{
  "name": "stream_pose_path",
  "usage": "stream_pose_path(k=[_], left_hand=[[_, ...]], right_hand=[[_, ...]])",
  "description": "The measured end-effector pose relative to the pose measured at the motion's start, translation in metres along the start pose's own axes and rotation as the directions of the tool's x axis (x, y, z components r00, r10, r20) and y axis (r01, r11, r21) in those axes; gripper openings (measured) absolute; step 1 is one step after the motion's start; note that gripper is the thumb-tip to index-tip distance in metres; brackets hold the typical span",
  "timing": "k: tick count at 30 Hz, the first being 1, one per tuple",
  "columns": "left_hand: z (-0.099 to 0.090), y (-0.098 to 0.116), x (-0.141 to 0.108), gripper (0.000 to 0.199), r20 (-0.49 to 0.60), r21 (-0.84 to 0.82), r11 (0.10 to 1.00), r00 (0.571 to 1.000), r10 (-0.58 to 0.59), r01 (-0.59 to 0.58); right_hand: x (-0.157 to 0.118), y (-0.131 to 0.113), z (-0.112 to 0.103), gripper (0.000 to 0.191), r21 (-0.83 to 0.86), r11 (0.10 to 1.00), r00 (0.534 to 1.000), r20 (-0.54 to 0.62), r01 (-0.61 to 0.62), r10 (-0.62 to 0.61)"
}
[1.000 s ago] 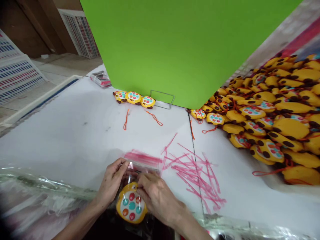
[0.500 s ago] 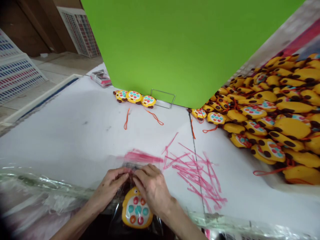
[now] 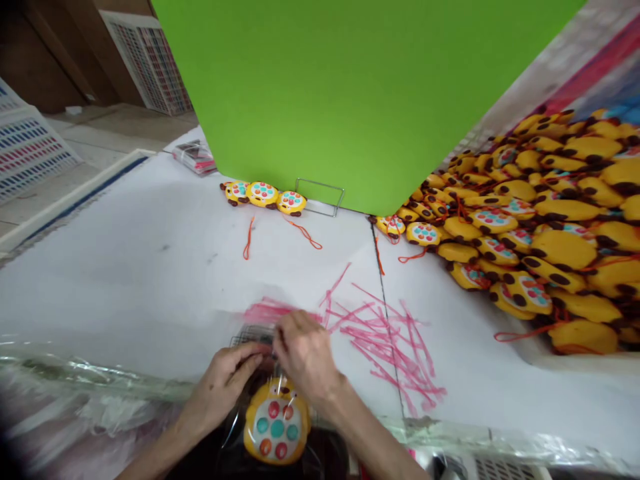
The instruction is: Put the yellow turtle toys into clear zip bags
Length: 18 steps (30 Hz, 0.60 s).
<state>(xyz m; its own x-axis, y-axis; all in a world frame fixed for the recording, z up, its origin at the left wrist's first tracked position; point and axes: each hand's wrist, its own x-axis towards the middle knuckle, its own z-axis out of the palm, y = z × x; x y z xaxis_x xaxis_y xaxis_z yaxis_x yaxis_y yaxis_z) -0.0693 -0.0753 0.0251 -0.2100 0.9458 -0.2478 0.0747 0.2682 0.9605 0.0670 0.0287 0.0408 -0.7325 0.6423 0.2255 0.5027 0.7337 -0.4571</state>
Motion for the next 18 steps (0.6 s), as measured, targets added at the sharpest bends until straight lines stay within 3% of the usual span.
stream_pose_path(k=[2, 4, 8, 13, 15, 18], left_hand=[[-0.001, -0.006, -0.001, 0.026, 0.002, -0.027, 0.999, 0.999, -0.041, 0.042], [-0.001, -0.01, 0.0, 0.027, 0.017, -0.093, 0.992, 0.996, -0.085, 0.086], [0.0, -0.008, 0.005, 0.023, 0.076, -0.183, 0.979, 0.994, -0.077, 0.09], [0.001, 0.002, 0.004, 0.022, 0.059, -0.019, 0.999, 0.997, 0.047, -0.046], [0.002, 0.004, 0.001, 0.024, 0.035, 0.058, 0.996, 0.998, 0.059, -0.061], [0.003, 0.001, -0.001, 0.024, 0.033, 0.092, 0.994, 0.998, 0.059, -0.061]], right_hand=[[-0.005, 0.014, -0.015, 0.012, 0.049, 0.99, 0.989, -0.067, -0.131, 0.134], [-0.011, 0.019, -0.028, 0.013, 0.082, 0.98, 0.981, -0.05, -0.183, 0.187], [-0.012, -0.002, -0.027, 0.014, 0.132, 0.991, 0.994, 0.109, -0.025, 0.011], [-0.001, -0.027, 0.003, 0.011, -0.1, 0.979, 0.965, 0.212, 0.179, -0.154], [0.001, -0.027, 0.01, 0.013, -0.147, 0.97, 0.966, 0.199, 0.193, -0.163], [0.002, -0.021, 0.01, 0.012, -0.083, 0.991, 0.987, 0.129, 0.106, -0.095]])
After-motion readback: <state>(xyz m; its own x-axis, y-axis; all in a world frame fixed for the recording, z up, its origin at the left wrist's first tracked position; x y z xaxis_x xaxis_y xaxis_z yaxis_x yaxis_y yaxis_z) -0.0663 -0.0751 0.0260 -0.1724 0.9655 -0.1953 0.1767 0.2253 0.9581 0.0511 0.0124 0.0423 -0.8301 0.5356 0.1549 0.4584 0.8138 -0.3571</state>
